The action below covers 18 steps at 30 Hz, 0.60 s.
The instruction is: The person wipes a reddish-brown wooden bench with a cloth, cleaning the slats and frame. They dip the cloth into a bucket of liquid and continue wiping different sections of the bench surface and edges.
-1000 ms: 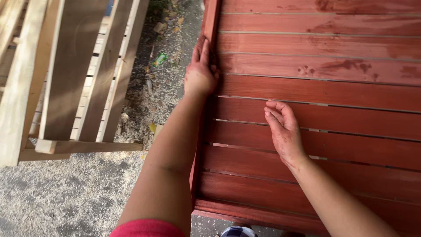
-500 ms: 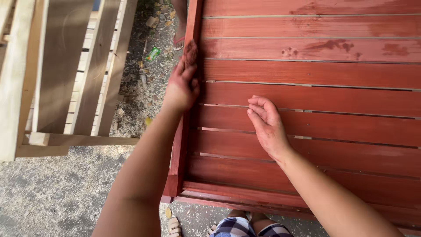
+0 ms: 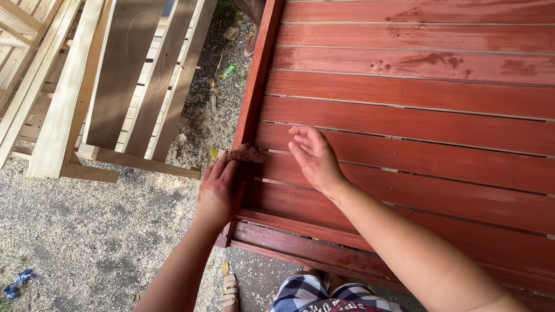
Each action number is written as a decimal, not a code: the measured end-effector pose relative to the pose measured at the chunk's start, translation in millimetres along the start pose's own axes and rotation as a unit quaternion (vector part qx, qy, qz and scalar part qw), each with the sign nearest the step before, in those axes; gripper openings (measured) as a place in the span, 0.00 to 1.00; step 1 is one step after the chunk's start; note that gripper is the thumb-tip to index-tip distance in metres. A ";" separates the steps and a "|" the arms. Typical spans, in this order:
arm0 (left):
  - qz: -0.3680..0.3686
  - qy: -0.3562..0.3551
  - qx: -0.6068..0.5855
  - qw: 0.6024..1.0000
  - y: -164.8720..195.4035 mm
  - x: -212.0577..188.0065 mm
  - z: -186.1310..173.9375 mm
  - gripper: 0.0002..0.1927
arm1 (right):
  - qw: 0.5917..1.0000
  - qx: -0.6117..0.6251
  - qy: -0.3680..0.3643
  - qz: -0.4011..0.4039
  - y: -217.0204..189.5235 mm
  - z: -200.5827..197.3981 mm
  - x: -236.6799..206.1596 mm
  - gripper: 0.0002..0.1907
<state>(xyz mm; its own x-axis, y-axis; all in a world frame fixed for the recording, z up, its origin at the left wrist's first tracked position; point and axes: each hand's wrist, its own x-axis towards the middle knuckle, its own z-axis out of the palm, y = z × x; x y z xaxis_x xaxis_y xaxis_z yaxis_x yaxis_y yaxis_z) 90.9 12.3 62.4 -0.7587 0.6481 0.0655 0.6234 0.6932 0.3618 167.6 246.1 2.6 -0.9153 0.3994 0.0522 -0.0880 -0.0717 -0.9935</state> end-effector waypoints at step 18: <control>0.187 -0.107 -0.297 0.930 -25.9 96.1 -98.0 0.50 | 0.952 0.251 -0.077 0.156 -55.1 26.1 41.9 0.13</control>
<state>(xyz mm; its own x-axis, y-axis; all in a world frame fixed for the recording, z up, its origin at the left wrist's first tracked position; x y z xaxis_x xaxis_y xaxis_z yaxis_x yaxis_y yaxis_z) -16.7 25.7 150.5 -0.4152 0.9008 0.1274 0.5736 0.1506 0.8052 123.9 242.9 62.2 -0.9712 0.1506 -0.1848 0.0565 -0.6074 -0.7924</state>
